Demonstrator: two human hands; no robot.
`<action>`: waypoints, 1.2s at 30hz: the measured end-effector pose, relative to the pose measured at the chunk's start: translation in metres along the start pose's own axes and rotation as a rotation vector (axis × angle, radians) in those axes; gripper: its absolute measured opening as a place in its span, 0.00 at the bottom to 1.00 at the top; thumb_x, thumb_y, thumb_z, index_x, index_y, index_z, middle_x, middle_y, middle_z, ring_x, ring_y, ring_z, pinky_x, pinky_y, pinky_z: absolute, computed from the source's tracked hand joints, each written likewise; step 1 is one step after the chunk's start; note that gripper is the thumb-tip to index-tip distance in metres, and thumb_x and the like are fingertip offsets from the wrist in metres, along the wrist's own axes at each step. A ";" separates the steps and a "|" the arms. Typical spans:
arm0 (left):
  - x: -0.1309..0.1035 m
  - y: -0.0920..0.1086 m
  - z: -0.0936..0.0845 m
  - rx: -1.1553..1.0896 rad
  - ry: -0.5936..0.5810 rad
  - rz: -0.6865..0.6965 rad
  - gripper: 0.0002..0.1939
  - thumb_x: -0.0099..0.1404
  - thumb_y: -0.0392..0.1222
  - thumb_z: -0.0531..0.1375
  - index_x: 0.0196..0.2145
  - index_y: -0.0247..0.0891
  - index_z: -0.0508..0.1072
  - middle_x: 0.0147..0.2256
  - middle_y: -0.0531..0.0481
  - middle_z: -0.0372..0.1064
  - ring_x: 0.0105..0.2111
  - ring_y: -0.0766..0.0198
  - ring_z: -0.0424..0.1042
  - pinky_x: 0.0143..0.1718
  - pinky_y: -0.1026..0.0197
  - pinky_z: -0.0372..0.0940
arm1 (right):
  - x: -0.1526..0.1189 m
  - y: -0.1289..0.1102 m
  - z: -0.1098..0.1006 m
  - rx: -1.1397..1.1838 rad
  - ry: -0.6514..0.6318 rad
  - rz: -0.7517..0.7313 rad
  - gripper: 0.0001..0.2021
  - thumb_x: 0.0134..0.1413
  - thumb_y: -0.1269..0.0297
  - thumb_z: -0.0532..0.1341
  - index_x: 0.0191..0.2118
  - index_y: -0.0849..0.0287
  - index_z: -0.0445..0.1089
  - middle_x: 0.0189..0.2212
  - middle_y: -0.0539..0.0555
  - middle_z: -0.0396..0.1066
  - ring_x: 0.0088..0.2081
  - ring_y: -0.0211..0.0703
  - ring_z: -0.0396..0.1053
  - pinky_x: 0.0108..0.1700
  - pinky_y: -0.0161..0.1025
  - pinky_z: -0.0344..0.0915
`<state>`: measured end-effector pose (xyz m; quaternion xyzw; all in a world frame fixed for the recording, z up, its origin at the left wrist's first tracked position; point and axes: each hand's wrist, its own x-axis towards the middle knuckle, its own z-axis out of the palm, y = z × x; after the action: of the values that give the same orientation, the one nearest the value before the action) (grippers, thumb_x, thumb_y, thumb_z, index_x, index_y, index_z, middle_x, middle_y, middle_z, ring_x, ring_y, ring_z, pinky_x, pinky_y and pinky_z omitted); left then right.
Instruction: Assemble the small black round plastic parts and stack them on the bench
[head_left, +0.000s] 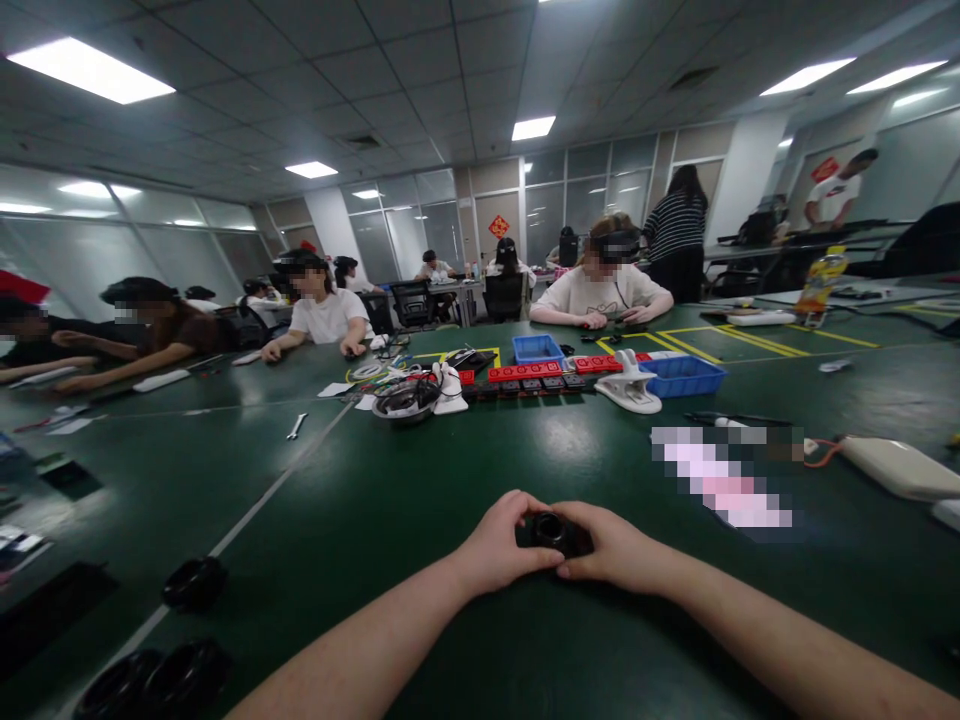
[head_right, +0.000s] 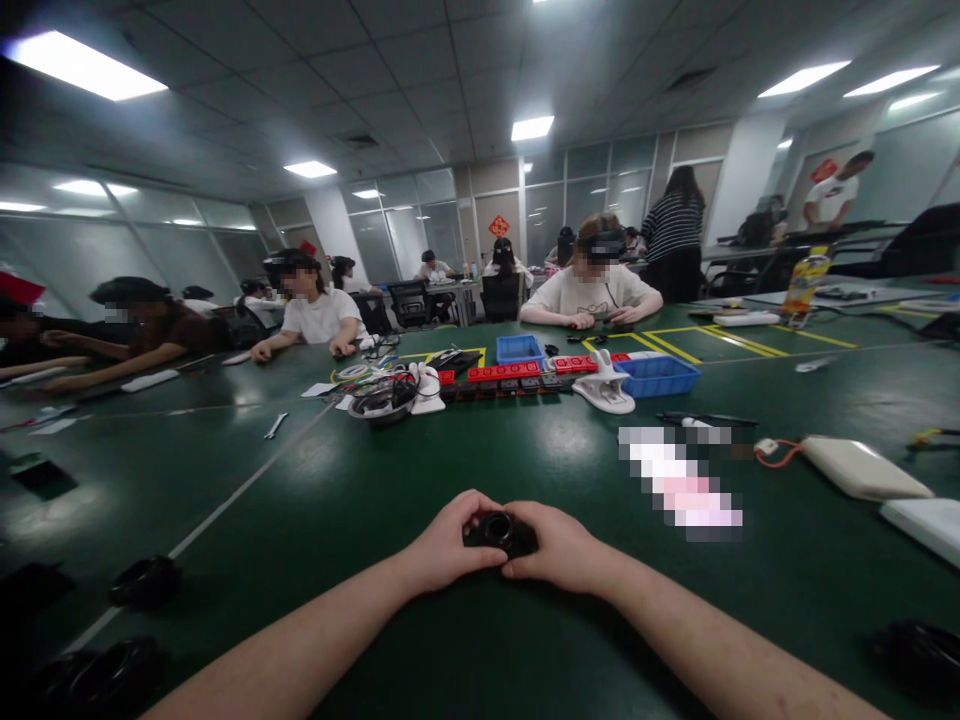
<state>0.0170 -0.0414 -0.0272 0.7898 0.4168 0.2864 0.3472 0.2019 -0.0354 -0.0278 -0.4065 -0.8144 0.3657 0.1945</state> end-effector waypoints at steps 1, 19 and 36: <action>0.000 0.000 -0.001 -0.002 -0.027 0.006 0.19 0.46 0.45 0.63 0.36 0.38 0.65 0.35 0.52 0.59 0.33 0.65 0.60 0.33 0.65 0.56 | 0.000 0.001 -0.002 0.029 -0.038 0.003 0.24 0.35 0.64 0.63 0.44 0.58 0.62 0.38 0.52 0.67 0.37 0.44 0.64 0.37 0.37 0.59; -0.002 0.007 -0.002 0.019 -0.031 0.013 0.20 0.45 0.48 0.62 0.35 0.37 0.66 0.33 0.52 0.57 0.32 0.66 0.58 0.31 0.65 0.55 | 0.003 0.001 -0.002 -0.048 -0.052 0.032 0.14 0.36 0.66 0.62 0.35 0.61 0.65 0.28 0.49 0.65 0.29 0.38 0.62 0.28 0.31 0.56; -0.003 0.007 -0.003 0.014 -0.038 0.005 0.20 0.46 0.47 0.63 0.36 0.38 0.65 0.33 0.51 0.58 0.32 0.65 0.59 0.33 0.65 0.56 | 0.003 0.001 -0.002 -0.026 -0.050 0.025 0.15 0.36 0.67 0.63 0.36 0.60 0.65 0.29 0.49 0.65 0.31 0.39 0.63 0.30 0.32 0.56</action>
<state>0.0166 -0.0457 -0.0203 0.7983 0.4103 0.2695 0.3489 0.2013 -0.0319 -0.0270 -0.4100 -0.8184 0.3677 0.1642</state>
